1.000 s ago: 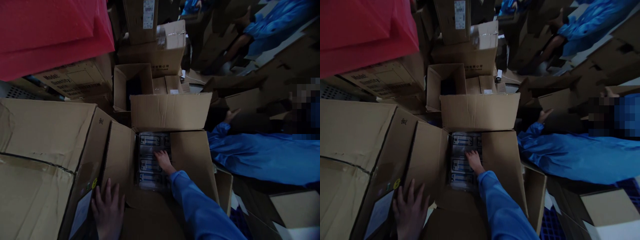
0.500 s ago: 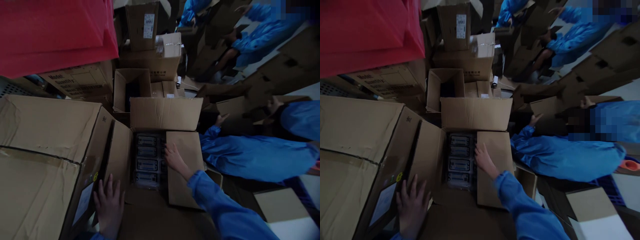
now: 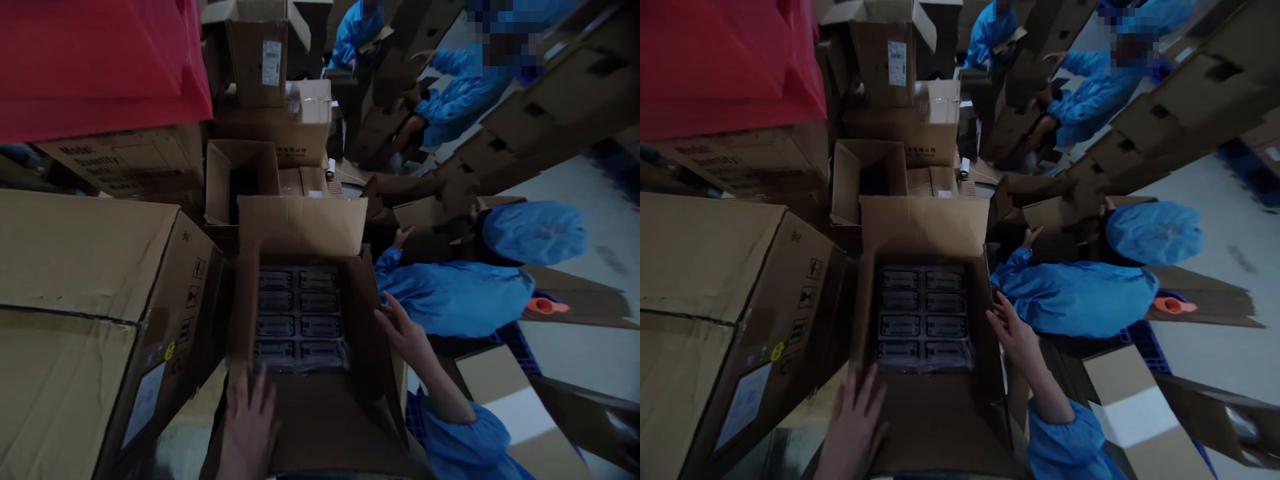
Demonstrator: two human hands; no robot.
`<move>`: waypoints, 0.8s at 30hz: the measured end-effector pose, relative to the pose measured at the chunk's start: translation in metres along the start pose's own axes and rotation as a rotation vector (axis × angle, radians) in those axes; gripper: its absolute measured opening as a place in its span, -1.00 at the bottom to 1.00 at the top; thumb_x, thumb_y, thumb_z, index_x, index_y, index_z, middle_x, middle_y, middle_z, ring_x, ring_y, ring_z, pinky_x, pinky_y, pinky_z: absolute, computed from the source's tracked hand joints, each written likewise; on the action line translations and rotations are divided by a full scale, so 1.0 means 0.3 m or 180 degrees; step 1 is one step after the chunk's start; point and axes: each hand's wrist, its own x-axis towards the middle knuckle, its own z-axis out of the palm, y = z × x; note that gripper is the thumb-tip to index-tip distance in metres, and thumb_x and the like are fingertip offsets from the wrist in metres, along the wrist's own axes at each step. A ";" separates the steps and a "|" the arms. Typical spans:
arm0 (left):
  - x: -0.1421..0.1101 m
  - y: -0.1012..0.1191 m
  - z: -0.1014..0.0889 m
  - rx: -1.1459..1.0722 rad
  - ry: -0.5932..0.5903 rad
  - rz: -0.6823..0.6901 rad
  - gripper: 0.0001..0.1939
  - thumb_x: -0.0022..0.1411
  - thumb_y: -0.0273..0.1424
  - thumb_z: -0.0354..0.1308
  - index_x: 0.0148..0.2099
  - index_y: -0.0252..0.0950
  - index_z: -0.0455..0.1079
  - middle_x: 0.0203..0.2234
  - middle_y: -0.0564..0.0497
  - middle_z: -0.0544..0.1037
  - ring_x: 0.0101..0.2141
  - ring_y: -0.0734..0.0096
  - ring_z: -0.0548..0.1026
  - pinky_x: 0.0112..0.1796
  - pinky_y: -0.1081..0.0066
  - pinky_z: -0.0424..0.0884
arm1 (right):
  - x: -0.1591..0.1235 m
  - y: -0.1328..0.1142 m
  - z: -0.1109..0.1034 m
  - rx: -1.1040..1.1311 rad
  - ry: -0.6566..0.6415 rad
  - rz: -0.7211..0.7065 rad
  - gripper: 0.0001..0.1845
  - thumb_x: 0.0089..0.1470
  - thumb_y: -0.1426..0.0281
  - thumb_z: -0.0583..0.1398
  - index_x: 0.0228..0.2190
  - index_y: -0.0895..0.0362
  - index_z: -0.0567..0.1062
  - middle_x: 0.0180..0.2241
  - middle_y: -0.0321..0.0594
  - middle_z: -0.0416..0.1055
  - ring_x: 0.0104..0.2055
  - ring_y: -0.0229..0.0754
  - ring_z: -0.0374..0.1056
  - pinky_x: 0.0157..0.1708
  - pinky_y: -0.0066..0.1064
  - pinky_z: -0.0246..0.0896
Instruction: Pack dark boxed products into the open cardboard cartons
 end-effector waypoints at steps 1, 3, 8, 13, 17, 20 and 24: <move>0.000 0.017 0.009 -0.0263 -0.0516 0.0291 -0.45 0.25 -0.34 0.17 0.29 -0.15 0.32 0.37 -0.09 0.09 0.33 -0.25 0.04 0.21 -0.19 0.21 | -0.005 0.004 0.008 0.0079 -0.0127 0.0031 -0.29 0.20 0.01 0.05 0.24 0.13 0.24 -0.04 -0.02 0.55 -0.10 -0.02 0.54 -0.13 -0.23 0.48; -0.001 0.040 0.042 -0.0735 -0.1377 0.0723 -0.37 0.25 -0.28 0.20 0.34 -0.11 0.21 0.38 -0.12 0.05 0.27 -0.15 0.22 0.18 -0.08 0.32 | -0.016 0.004 0.035 0.0131 -0.0457 -0.0013 -0.35 0.21 0.02 0.01 0.19 0.12 0.31 -0.03 -0.03 0.55 -0.07 0.00 0.53 -0.05 -0.18 0.44; -0.012 0.026 0.123 -0.0945 -0.1596 0.0601 -0.41 0.34 -0.17 0.08 0.37 -0.13 0.16 0.36 -0.22 0.11 0.31 -0.18 0.14 0.24 -0.21 0.10 | -0.091 -0.100 0.068 -0.0409 -0.1490 -0.0187 -0.29 0.14 0.04 0.02 0.17 0.20 0.39 0.16 0.07 0.38 0.16 0.13 0.35 0.15 -0.02 0.24; -0.029 -0.038 0.072 -0.0690 -0.1252 0.0063 -0.52 0.39 -0.42 -0.06 0.30 -0.08 0.28 0.26 -0.16 0.31 0.28 -0.17 0.19 0.24 -0.36 -0.03 | -0.236 -0.311 0.066 -0.0614 -0.3489 -0.0756 -0.14 -0.17 0.13 0.37 0.21 -0.12 0.36 0.26 -0.12 0.27 0.27 0.18 0.21 0.23 -0.06 0.15; -0.026 -0.085 0.037 -0.0055 0.0538 -0.0624 -0.37 0.30 -0.57 -0.06 0.35 -0.03 0.18 0.32 -0.07 0.22 0.32 -0.11 0.13 0.23 -0.32 0.07 | -0.234 -0.392 0.164 -0.1501 -0.3187 -0.1083 -0.11 -0.14 0.40 0.37 0.25 -0.08 0.30 0.28 0.02 0.22 0.26 0.28 0.20 0.21 0.20 0.07; -0.014 -0.095 0.080 0.0064 0.0742 -0.0806 -0.34 0.24 -0.57 -0.02 0.35 -0.05 0.19 0.34 -0.04 0.19 0.33 -0.07 0.11 0.24 -0.24 0.11 | -0.061 -0.427 0.229 -0.2342 -0.1869 -0.1349 -0.20 -0.03 0.48 0.31 0.25 0.03 0.31 0.35 0.11 0.05 0.36 0.34 -0.03 0.25 0.33 -0.11; -0.005 -0.080 0.224 -0.0569 -0.0263 -0.0791 -0.39 0.23 -0.38 0.07 0.33 -0.10 0.24 0.34 -0.09 0.19 0.34 -0.12 0.07 0.27 -0.24 0.01 | 0.351 -0.517 0.230 -0.2184 -0.0119 -0.1649 -0.33 0.22 0.27 0.14 0.30 0.19 0.20 0.38 0.18 -0.08 0.35 0.34 -0.04 0.20 0.26 0.01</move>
